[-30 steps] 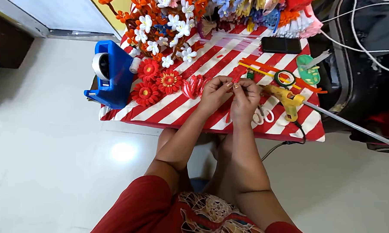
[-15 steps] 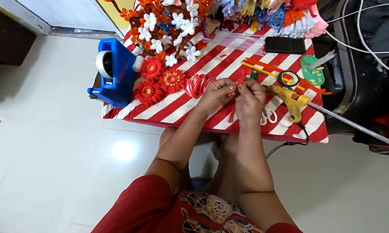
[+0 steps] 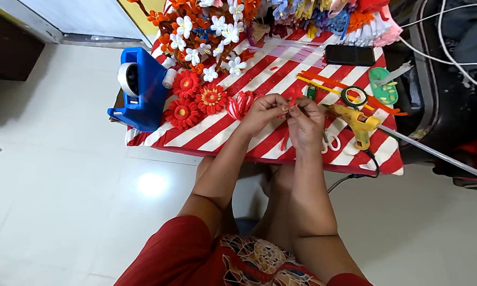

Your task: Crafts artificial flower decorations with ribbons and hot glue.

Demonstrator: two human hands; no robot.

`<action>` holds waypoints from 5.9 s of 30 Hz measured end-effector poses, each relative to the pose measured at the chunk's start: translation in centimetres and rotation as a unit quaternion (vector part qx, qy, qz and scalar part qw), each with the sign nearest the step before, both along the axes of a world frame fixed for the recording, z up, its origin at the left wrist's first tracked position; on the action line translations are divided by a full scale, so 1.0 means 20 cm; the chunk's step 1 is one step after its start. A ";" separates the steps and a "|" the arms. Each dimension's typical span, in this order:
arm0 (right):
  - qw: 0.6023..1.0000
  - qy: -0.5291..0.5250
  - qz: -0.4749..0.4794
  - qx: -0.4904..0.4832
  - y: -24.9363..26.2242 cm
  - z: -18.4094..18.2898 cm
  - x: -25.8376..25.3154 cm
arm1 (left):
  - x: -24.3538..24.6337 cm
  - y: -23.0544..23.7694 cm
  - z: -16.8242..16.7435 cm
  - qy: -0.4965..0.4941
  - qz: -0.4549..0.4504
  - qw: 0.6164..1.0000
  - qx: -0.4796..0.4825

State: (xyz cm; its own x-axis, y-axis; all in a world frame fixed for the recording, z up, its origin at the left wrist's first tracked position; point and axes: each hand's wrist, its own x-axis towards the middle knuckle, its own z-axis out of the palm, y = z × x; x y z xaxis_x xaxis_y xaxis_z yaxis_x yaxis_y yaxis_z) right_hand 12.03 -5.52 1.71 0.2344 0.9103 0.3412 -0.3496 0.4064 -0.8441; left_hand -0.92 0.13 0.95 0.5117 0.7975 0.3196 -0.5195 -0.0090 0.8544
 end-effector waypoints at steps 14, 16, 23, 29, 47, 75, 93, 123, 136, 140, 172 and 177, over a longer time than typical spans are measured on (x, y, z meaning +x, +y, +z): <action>0.993 -0.055 -0.099 0.013 0.00 -0.03 -0.11 | -0.03 0.02 0.01 0.047 0.138 0.973 0.177; 0.995 -0.026 -0.097 0.009 0.00 -0.03 -0.12 | -0.03 0.02 0.01 0.040 0.142 0.974 0.174; 0.995 0.067 -0.072 -0.022 0.00 -0.01 -0.14 | -0.01 0.00 0.01 0.033 0.134 0.982 0.126; 0.990 0.128 -0.028 -0.042 0.00 0.00 -0.14 | 0.00 -0.01 0.02 0.027 0.123 0.987 0.101; 0.981 -0.113 -0.156 0.030 0.00 -0.03 -0.13 | -0.02 -0.02 0.07 0.077 0.156 0.982 0.080; 0.981 -0.155 -0.119 -0.002 -0.02 -0.01 -0.02 | -0.03 0.00 0.02 0.076 0.125 0.979 0.140; 0.979 -0.121 -0.165 0.024 -0.02 0.00 -0.01 | 0.03 -0.03 0.03 0.168 0.281 0.898 0.293; 0.959 -0.221 -0.167 0.062 -0.04 0.03 0.08 | 0.01 -0.03 0.03 0.112 0.085 0.976 0.165; 0.969 -0.138 -0.203 0.015 -0.02 0.01 0.03 | 0.04 -0.05 0.04 0.086 0.033 0.993 -0.072; 0.962 -0.153 -0.225 0.029 -0.03 0.03 0.02 | 0.05 -0.07 0.04 0.151 0.161 0.975 0.017; 0.807 -0.444 -0.363 0.142 -0.02 0.03 0.04 | 0.03 -0.05 0.04 0.198 0.116 0.965 0.129; 0.912 -0.295 -0.265 0.105 -0.02 0.02 0.03 | 0.03 -0.04 0.05 0.167 0.125 0.973 0.098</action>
State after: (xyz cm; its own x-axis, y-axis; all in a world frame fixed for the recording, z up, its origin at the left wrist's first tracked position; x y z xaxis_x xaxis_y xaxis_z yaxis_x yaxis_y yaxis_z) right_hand 12.72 -5.99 2.20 0.3424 0.6215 0.7046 0.4326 0.5615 -0.7054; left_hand -0.42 -0.76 1.86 0.4116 0.8510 0.3261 -0.1736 -0.2780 0.9447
